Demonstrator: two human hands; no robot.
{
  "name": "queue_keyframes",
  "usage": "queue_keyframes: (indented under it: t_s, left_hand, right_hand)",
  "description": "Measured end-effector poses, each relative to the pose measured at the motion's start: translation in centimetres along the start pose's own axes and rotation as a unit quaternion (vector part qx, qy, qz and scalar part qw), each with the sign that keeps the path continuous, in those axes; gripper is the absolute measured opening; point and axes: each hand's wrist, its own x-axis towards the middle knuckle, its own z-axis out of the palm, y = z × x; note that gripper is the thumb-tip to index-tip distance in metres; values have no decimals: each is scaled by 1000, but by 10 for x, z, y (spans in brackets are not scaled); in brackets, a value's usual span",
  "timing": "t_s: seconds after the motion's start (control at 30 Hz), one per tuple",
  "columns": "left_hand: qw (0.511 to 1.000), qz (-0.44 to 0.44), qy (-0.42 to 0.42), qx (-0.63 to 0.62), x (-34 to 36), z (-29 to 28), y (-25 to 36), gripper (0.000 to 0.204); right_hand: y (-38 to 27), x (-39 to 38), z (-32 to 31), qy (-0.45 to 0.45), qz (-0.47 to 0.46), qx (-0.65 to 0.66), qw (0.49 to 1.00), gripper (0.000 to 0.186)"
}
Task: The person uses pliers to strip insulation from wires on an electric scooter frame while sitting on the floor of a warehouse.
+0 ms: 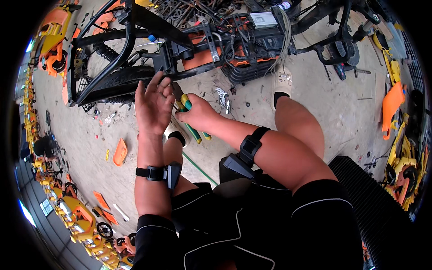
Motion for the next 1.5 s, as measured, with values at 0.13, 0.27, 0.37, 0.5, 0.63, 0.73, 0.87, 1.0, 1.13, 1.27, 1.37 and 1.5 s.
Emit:
queue_keyframes:
  t_s: [0.13,0.27,0.37,0.5,0.63,0.73,0.87,1.0,1.13,1.27,1.37,1.5]
  left_hand:
    - [994,31,54,88,0,17,-7,54]
    - [879,101,60,461,-1,-7,-12,32]
    - [734,163,49,657,-5,-11,-19,19]
    - [787,31,-2,617,-3,-17,-16,17]
    - [837,8,-4,547,-2,-20,-15,15]
    - [877,30,51,477,-1,-21,-17,16]
    - [892,62,105,436,1,-22,-14,20]
    - [881,127,166,425,-1,-14,-6,27]
    - [908,148,190,343,1,-11,0,32]
    - [897,159,192,364,3,-15,0,32]
    - [892,167,199,370,7,-17,-4,24]
    - [868,152,210,424,5,-25,-4,17]
  right_hand:
    - [-11,1,0,3,44,74,996,43]
    - [-20,5,-6,10,77,92,993,39]
    - [-15,11,-8,56,73,112,989,37]
    - [-17,14,-10,83,72,79,991,37]
    - [-13,13,-9,84,38,15,996,40]
    - [-17,8,-10,92,99,83,987,38]
    - [-21,19,-33,49,228,158,959,39]
    - [-59,2,-41,-20,137,285,949,42]
    - [-51,1,-50,-146,276,297,902,56]
    - [-30,0,-36,-112,272,168,941,43]
    - [-24,1,-33,-118,238,146,953,41]
    - [-31,-2,-32,-132,213,103,963,45]
